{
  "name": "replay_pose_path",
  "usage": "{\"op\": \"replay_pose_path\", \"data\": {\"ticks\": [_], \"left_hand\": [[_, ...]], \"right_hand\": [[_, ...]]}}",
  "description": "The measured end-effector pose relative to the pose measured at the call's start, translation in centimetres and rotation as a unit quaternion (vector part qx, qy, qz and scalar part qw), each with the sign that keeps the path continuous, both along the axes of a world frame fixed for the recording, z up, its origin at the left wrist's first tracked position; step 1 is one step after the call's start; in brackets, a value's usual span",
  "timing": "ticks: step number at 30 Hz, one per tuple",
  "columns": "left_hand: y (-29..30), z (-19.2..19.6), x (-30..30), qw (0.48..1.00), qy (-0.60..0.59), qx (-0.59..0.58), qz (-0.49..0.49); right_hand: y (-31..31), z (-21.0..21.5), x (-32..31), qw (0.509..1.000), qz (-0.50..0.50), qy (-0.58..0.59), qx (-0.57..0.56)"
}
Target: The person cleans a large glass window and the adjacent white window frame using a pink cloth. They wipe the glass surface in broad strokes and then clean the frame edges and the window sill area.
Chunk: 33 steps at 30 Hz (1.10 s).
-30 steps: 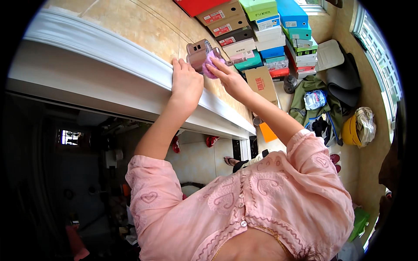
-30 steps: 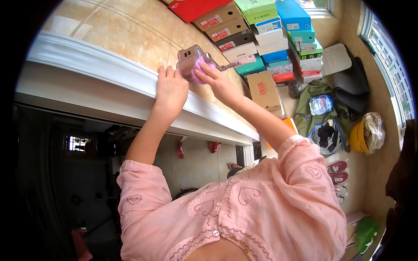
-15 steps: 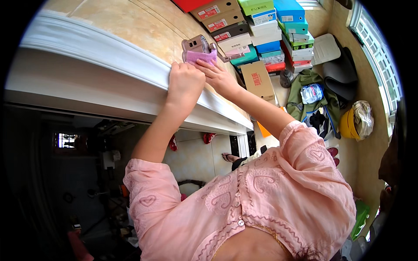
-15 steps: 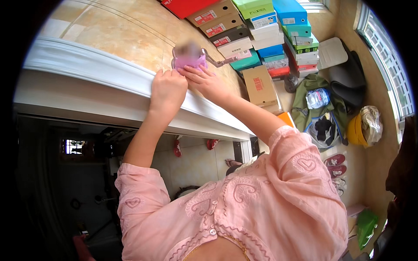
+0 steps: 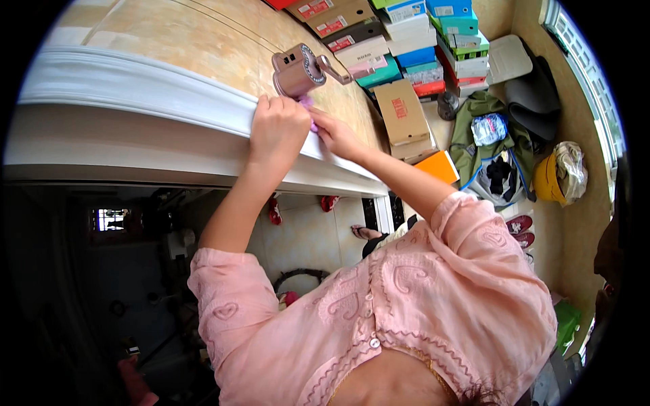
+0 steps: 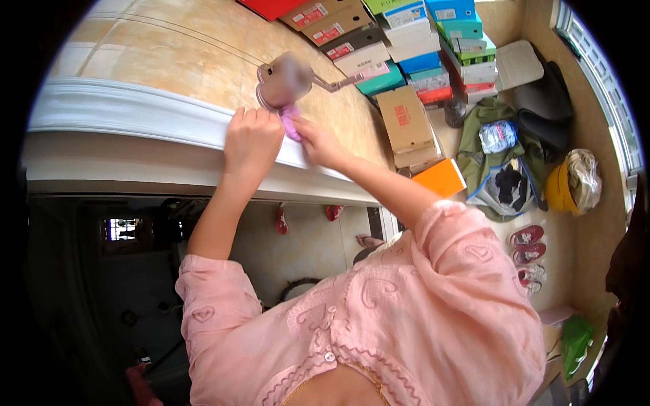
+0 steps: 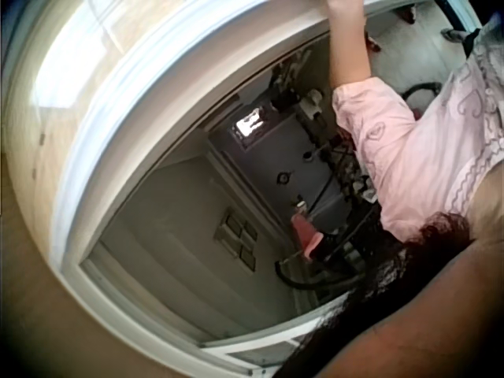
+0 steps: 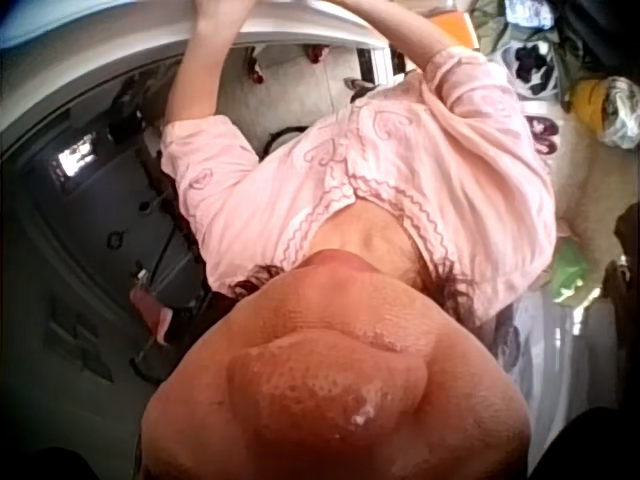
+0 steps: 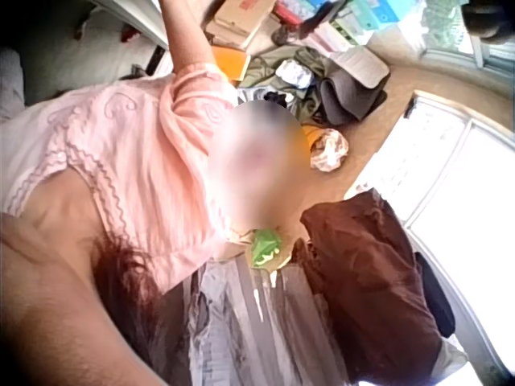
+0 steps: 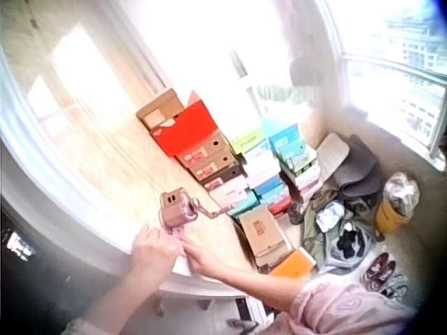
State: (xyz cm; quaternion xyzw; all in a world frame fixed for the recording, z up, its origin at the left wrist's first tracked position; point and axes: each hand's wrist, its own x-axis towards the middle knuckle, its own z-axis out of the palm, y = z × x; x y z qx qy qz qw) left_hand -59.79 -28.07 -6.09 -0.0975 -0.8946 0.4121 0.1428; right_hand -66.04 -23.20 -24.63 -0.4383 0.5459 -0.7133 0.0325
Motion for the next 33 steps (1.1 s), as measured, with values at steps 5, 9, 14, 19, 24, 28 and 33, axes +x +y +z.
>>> {"op": "replay_pose_path", "data": {"ticks": [5,9,14,19,24,28,33], "left_hand": [[-0.5,-0.3,-0.1,1.000,0.009,0.000,-0.011],[-0.4,-0.5,0.0,0.999,0.027,0.009,-0.029],[0.0,-0.5,-0.3,1.000,0.001,0.025,-0.002],[-0.1,-0.3,0.2,1.000,-0.001,0.023,-0.008],[0.1,-0.3,-0.1,0.999,0.025,0.024,-0.023],[0.2,-0.3,-0.1,0.999,0.027,0.018,-0.028],[0.2,-0.3,-0.1,0.999,0.022,0.018,-0.022]], "right_hand": [[0.4,-4.0,-0.5,0.972,0.065,-0.127,0.186],[-0.6,0.4,-0.4,0.993,0.053,-0.076,0.073],[-1.9,-4.2,-0.7,0.992,-0.002,-0.070,0.101],[-1.7,-7.1,-1.8,0.946,0.082,-0.210,0.231],[-4.5,-1.1,-3.6,0.990,-0.031,-0.133,0.022],[-5.2,-3.2,-4.4,0.976,-0.013,-0.185,0.118],[-3.0,-7.0,-1.7,0.977,-0.027,-0.148,0.153]]}}
